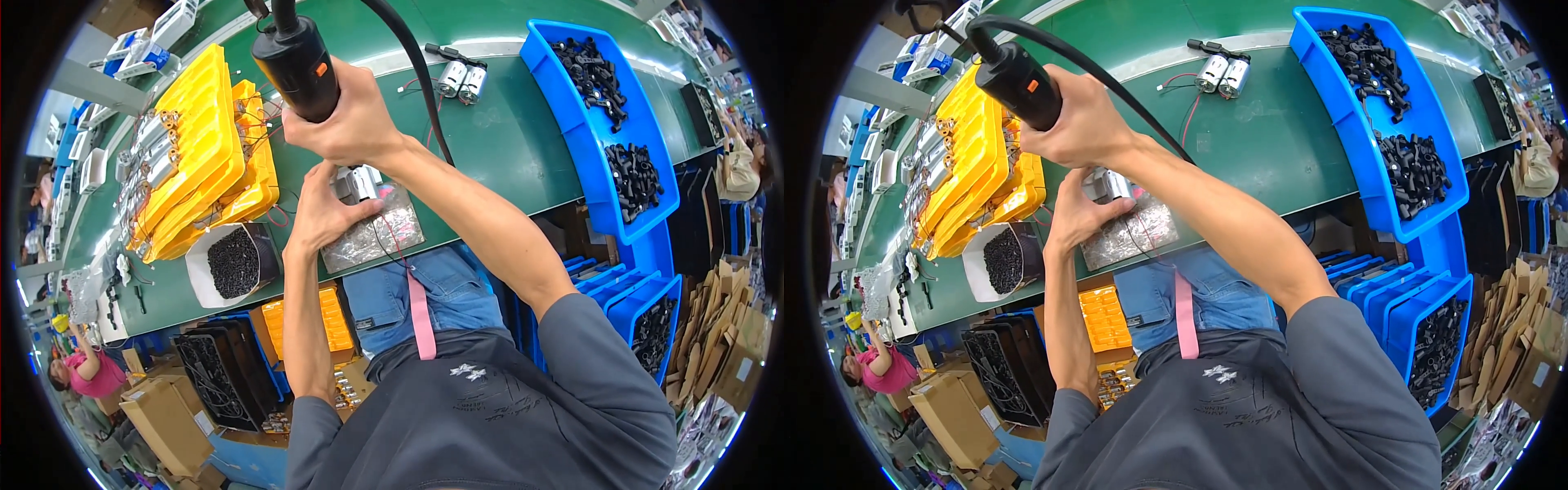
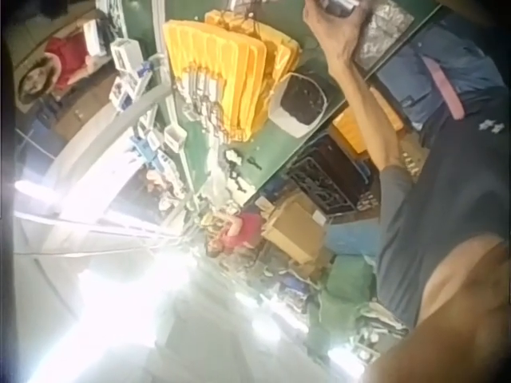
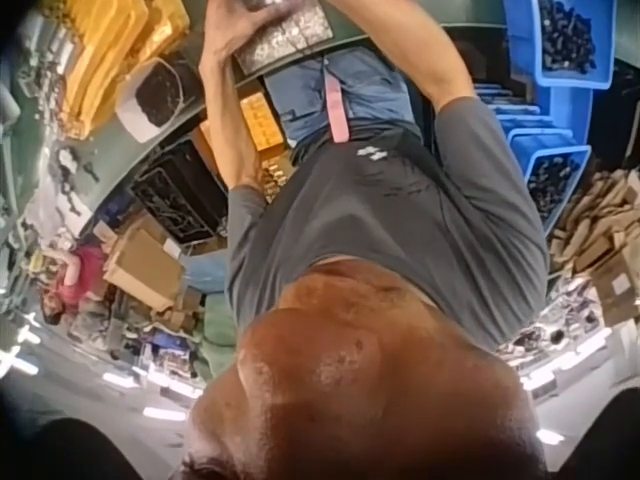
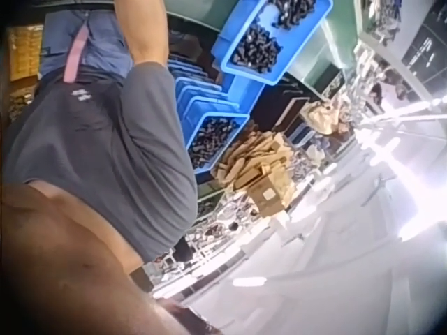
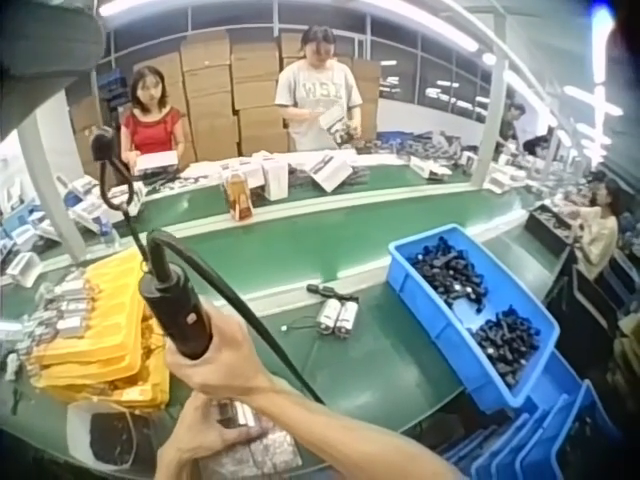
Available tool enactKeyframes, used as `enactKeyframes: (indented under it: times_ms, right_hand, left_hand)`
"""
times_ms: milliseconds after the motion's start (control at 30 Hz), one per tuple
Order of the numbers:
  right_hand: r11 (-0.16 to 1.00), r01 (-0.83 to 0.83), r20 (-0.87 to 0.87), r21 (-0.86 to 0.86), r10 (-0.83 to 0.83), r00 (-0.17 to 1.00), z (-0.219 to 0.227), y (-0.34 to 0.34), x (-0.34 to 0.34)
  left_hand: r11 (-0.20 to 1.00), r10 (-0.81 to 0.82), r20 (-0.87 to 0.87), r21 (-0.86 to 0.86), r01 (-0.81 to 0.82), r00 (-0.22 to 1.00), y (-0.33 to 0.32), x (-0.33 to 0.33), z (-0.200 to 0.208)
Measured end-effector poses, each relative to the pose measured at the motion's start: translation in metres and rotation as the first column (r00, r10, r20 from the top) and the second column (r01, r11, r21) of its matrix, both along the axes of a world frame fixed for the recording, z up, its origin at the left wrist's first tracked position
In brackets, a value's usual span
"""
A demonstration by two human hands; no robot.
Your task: Assemble small metal components using a hanging electric screwdriver at a factory workstation.
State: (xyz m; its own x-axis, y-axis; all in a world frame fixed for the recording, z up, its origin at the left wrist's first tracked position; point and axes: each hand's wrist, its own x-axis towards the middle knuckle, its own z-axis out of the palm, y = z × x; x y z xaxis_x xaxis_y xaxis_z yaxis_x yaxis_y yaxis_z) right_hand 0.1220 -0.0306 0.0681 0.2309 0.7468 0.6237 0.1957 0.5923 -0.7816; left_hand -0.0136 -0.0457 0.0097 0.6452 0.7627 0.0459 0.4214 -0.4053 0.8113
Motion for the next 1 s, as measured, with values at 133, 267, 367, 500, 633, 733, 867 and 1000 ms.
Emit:
enactKeyframes:
  times_ms: [133, 267, 367, 500, 633, 733, 867, 1000]
  right_hand:
    - [0.999, 0.049, -0.007, 0.02, -0.049, 0.999, -0.002, -0.002, -0.002]
    - [0.999, 0.015, -0.026, 0.031, -0.014, 1.0, 0.0, -0.006, -0.001]
    - [0.999, -0.019, -0.029, 0.031, 0.02, 0.999, 0.001, -0.005, 0.0]
    - [0.998, -0.059, -0.028, 0.006, 0.059, 0.998, -0.002, -0.007, -0.002]
    - [0.997, -0.071, -0.044, 0.006, 0.071, 0.996, -0.004, -0.005, -0.002]
    - [0.997, -0.075, -0.033, -0.003, 0.075, 0.997, -0.006, -0.004, 0.001]
    - [0.998, -0.055, -0.041, 0.008, 0.055, 0.998, -0.003, -0.004, 0.002]
    - [0.998, -0.025, -0.004, 0.057, 0.025, 1.0, -0.003, -0.01, 0.007]
  left_hand:
    - [1.0, -0.004, 0.017, -0.031, 0.004, 1.0, 0.0, 0.001, 0.003]
    - [0.998, -0.026, 0.06, -0.062, 0.03, 0.998, -0.002, 0.005, 0.003]
    - [0.997, -0.032, 0.083, -0.065, 0.038, 0.996, -0.001, 0.002, 0.001]
    - [0.997, -0.003, 0.106, -0.072, 0.011, 0.994, -0.006, 0.001, -0.002]
    - [0.997, 0.008, 0.119, -0.073, 0.0, 0.993, -0.002, 0.0, -0.003]
    - [0.998, 0.005, 0.125, -0.068, 0.004, 0.992, 0.0, -0.002, -0.005]
    - [0.998, 0.002, 0.123, -0.062, 0.006, 0.992, 0.004, 0.0, -0.001]
    - [0.999, -0.012, 0.072, -0.04, 0.014, 0.997, -0.005, 0.006, 0.003]
